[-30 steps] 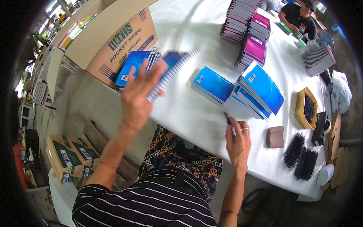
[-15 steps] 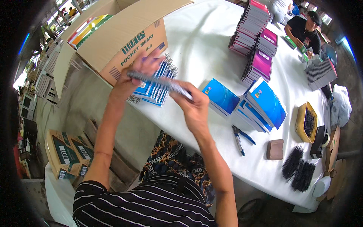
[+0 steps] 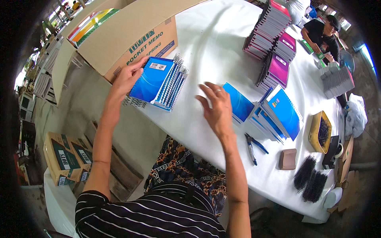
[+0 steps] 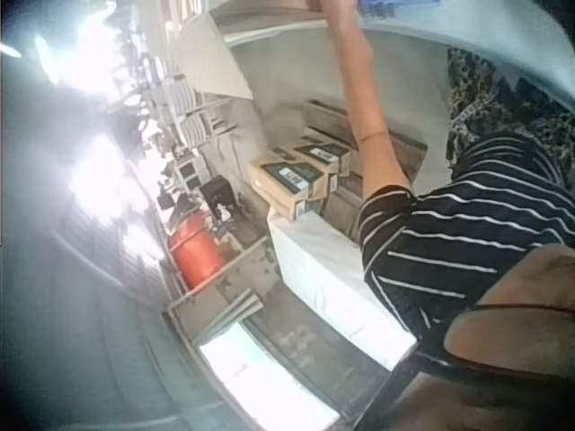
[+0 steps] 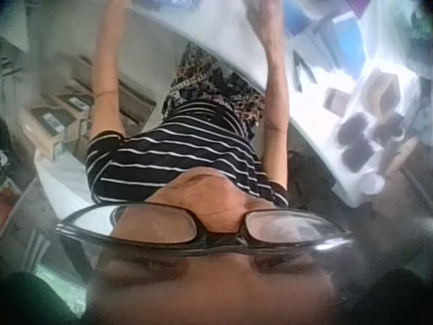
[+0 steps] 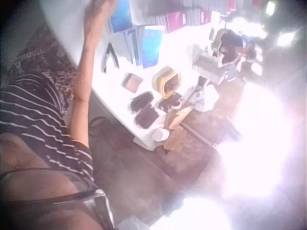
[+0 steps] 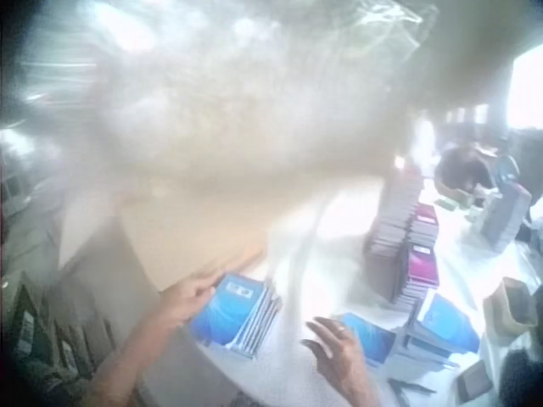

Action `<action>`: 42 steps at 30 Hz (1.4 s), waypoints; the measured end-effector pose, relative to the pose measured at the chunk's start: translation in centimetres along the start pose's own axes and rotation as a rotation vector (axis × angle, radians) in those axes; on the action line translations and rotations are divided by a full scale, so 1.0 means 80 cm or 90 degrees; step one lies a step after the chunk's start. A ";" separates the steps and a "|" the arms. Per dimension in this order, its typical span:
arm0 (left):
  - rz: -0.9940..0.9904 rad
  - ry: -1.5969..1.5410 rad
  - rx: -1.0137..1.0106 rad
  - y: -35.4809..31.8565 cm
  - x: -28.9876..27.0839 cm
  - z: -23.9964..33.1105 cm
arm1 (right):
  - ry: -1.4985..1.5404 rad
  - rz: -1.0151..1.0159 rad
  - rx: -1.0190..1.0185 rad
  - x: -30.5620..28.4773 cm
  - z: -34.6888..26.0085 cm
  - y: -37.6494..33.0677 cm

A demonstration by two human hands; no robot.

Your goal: The person uses pliers to cut a long metal spiral coil to the width of several small notebooks and then inserts the cut coil segments into the punched holes of each notebook by hand.

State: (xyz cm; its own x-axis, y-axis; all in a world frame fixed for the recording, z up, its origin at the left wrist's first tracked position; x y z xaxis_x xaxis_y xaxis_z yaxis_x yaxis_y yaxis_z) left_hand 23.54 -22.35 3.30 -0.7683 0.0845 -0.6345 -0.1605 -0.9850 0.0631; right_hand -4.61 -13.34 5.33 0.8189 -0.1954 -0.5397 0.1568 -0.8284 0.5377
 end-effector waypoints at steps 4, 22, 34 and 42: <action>0.110 0.244 0.022 0.005 -0.016 0.010 | -0.098 -0.014 0.116 -0.033 0.065 -0.039; -0.385 -0.685 -0.134 -0.112 0.221 0.108 | -0.139 -0.052 0.010 -0.059 0.015 -0.068; -0.476 -0.454 0.249 -0.123 0.273 0.163 | 0.559 0.094 0.437 -0.108 0.046 -0.201; -0.176 -0.204 0.336 -0.128 0.248 0.174 | 0.472 0.230 0.369 -0.070 0.061 -0.224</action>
State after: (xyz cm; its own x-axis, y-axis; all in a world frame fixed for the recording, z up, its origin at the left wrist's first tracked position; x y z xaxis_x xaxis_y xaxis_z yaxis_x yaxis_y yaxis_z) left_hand 1.33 -8.51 0.83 -0.7886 0.4435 -0.4260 -0.5958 -0.7227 0.3505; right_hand -14.70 0.02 -4.49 0.9321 -0.2726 0.2387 -0.2997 -0.9502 0.0851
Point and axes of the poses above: each hand's wrist, its own y-axis towards the middle knuckle, its own x-axis out of the palm, z = x × y, the point moved 8 cm from there along y, towards the middle knuckle, and after that the axes turned 15 degrees about y, right-handed, at the moved point
